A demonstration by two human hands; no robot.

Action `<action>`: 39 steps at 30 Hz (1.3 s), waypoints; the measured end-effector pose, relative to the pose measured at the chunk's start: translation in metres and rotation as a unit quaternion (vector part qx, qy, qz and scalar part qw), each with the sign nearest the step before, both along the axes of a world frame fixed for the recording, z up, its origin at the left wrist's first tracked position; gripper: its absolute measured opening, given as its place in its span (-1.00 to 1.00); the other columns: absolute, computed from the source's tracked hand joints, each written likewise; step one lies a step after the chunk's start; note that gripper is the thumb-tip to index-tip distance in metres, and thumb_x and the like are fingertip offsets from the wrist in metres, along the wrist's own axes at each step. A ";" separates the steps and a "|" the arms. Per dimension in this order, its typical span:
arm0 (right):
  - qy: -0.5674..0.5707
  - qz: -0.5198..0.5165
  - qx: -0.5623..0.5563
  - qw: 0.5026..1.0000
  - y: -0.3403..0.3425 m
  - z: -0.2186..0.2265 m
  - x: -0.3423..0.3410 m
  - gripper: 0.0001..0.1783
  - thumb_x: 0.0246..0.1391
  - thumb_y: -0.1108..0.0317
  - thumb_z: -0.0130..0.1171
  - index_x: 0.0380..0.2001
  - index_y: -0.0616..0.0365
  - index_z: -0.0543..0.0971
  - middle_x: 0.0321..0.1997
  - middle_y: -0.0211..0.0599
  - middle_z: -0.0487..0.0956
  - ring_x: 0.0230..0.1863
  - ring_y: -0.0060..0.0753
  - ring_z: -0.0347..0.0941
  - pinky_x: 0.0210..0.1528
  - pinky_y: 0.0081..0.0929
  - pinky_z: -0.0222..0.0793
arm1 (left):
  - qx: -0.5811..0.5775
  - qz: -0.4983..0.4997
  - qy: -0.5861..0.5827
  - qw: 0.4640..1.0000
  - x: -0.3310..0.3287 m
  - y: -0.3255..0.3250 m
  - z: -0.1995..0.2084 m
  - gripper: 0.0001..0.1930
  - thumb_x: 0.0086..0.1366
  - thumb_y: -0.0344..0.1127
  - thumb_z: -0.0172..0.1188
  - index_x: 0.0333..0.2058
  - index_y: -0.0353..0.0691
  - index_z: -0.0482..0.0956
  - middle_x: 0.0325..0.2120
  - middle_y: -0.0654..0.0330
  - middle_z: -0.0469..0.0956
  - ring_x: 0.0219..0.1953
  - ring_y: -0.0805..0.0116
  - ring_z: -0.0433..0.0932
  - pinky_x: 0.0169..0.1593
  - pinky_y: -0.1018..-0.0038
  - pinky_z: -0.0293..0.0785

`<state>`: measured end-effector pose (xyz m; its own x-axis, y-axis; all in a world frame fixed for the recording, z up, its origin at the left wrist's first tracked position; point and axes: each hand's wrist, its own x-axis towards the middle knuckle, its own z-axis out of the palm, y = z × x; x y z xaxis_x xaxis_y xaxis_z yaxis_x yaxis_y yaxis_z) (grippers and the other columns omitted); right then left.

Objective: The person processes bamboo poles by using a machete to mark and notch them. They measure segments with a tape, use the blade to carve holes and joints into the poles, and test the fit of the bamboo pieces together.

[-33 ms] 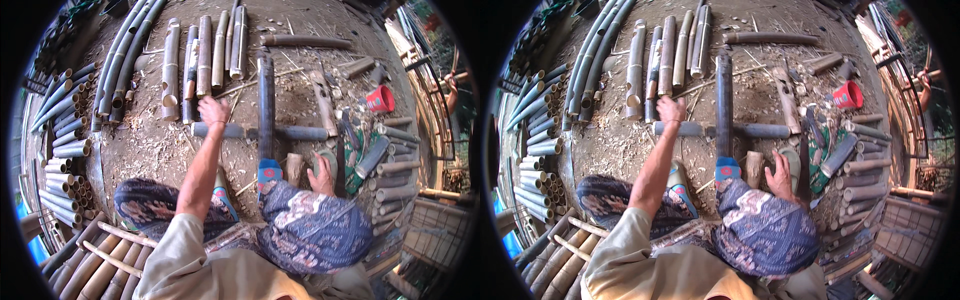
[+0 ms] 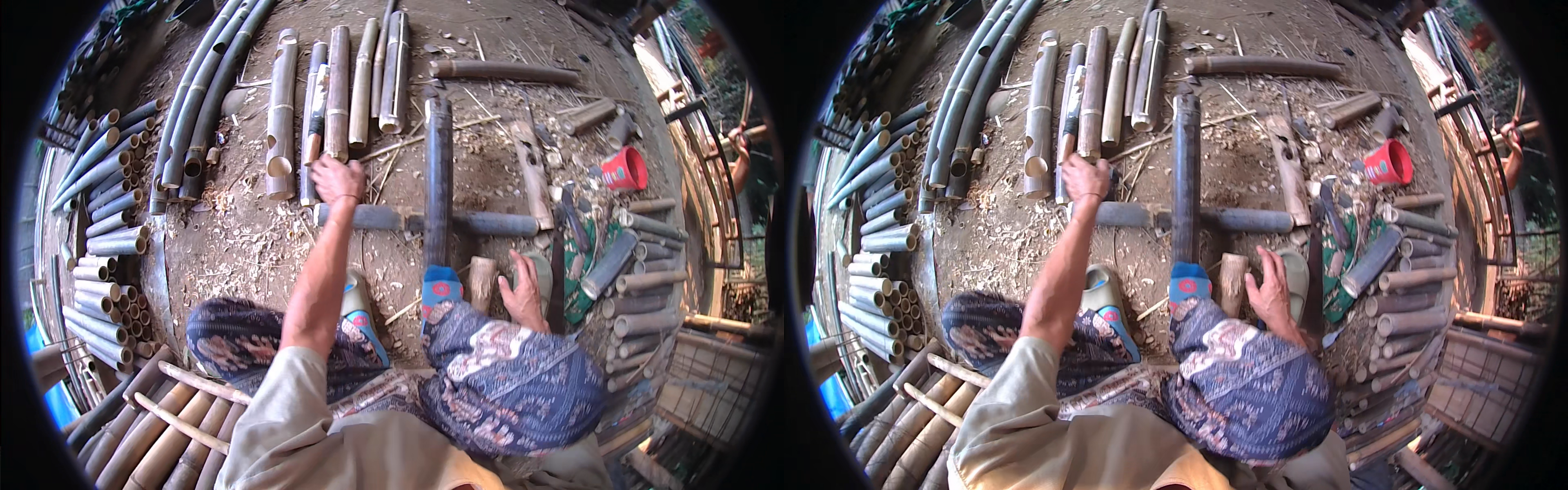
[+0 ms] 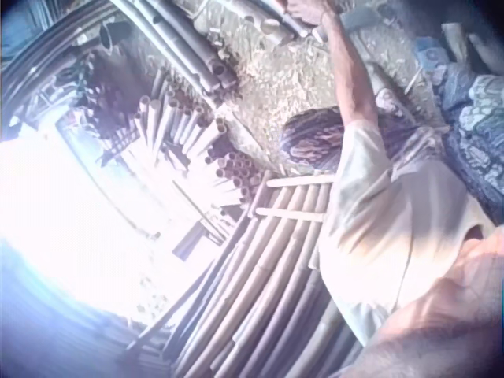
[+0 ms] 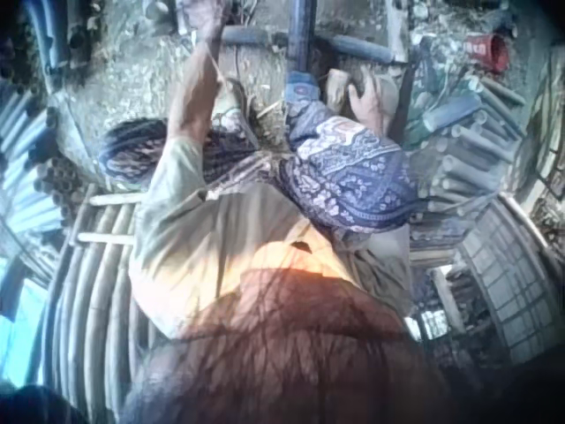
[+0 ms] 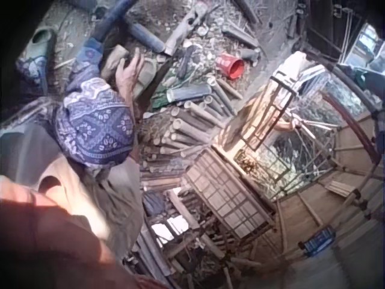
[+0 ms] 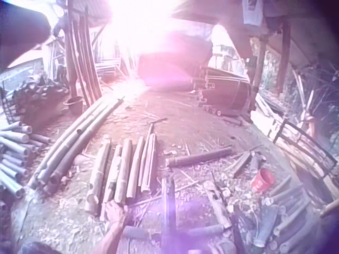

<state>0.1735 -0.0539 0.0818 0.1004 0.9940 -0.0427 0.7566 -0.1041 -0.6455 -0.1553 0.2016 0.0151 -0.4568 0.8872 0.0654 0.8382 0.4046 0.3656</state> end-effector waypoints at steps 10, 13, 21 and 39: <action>0.322 0.108 -0.024 0.940 0.193 0.000 -0.133 -0.28 0.12 0.08 0.20 0.26 0.22 0.26 0.13 0.01 0.40 0.11 -0.15 0.41 0.12 -0.26 0.43 | 0.053 -0.219 -0.201 0.953 -0.099 0.051 -0.009 -0.55 0.21 -0.06 0.06 -0.27 -0.46 0.45 -0.45 -0.14 0.51 -0.40 -0.02 0.50 -0.28 0.21 0.46; 0.479 0.065 -0.097 0.870 0.247 -0.027 -0.125 -0.11 0.12 -0.19 0.13 0.28 0.26 0.20 0.18 0.17 0.36 0.22 -0.02 0.34 0.22 -0.15 0.34 | -0.041 -0.149 -0.426 0.891 0.015 0.005 0.051 -0.59 0.27 -0.11 0.07 -0.11 -0.38 0.39 -0.24 -0.06 0.47 -0.35 0.29 0.48 -0.38 0.42 0.53; 0.304 -0.185 -0.117 0.927 0.230 0.037 -0.053 -0.56 0.15 0.31 0.17 0.01 0.30 0.32 -0.41 -0.27 0.46 -0.55 -0.47 0.45 -0.56 -0.48 0.51 | -0.039 -0.339 0.055 0.938 0.005 0.121 0.002 -0.58 0.12 -0.24 0.25 -0.04 -0.19 0.43 -0.10 0.05 0.43 -0.03 0.05 0.43 -0.02 0.18 0.43; 0.039 -0.070 0.030 0.996 0.112 -0.026 -0.064 -0.31 0.13 0.09 0.21 0.21 0.25 0.29 -0.05 0.01 0.45 -0.06 -0.05 0.44 -0.06 -0.21 0.44 | -0.029 -0.155 -0.644 0.748 0.023 0.002 0.060 -0.73 0.28 -0.37 0.04 -0.10 -0.38 0.30 -0.44 0.07 0.55 -0.49 0.36 0.56 -0.47 0.50 0.52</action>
<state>0.1093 0.0585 0.0554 0.2374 0.9714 0.0038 0.6847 -0.1645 -0.7100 -0.1321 0.2033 0.0755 0.1216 0.9478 -0.2948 -0.1376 0.3102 0.9407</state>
